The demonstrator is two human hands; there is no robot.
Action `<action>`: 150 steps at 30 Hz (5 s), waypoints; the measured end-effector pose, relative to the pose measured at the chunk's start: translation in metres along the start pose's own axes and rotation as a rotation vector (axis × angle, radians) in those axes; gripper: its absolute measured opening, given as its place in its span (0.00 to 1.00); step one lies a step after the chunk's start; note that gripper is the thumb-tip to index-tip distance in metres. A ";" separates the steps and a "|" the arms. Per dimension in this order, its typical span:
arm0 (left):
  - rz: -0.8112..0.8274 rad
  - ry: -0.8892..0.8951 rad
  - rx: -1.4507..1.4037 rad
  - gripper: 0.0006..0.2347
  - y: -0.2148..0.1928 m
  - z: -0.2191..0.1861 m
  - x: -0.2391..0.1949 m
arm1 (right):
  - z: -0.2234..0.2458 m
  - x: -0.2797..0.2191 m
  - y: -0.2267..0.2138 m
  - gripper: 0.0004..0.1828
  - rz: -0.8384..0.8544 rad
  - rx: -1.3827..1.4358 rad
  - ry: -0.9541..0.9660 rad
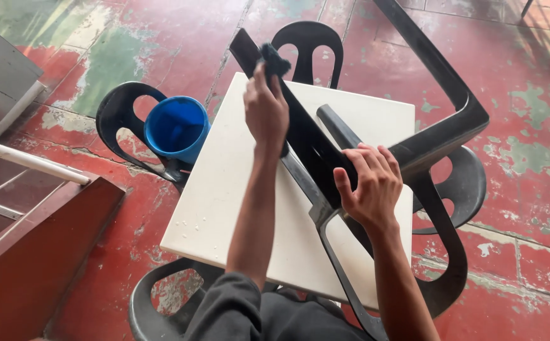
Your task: Cleaning a plastic chair with a cloth and soapy water from a bucket.
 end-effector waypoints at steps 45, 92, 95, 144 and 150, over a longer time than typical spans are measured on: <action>0.200 -0.286 0.015 0.16 0.032 0.062 0.063 | 0.001 0.008 0.018 0.57 0.249 0.076 -0.089; 0.087 0.488 -0.489 0.14 -0.008 0.007 -0.309 | 0.006 0.004 -0.013 0.52 0.006 0.189 0.047; 0.277 0.617 -0.390 0.15 0.009 0.033 -0.352 | 0.002 -0.001 -0.009 0.48 -0.012 0.197 0.049; 0.453 0.244 -0.474 0.15 -0.005 -0.126 -0.314 | -0.187 -0.114 0.088 0.54 0.649 1.109 0.832; 0.364 0.015 -0.138 0.10 0.056 -0.105 -0.202 | -0.226 -0.106 0.092 0.53 0.513 1.272 0.633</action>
Point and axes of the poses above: each hand's wrist, its own x-axis towards the middle knuckle, its own y-axis out of the palm, z = x × y, the point moved 8 cm from there along x, towards the middle knuckle, and after that the axes turned 3 degrees about z, right-handed, at the moved point
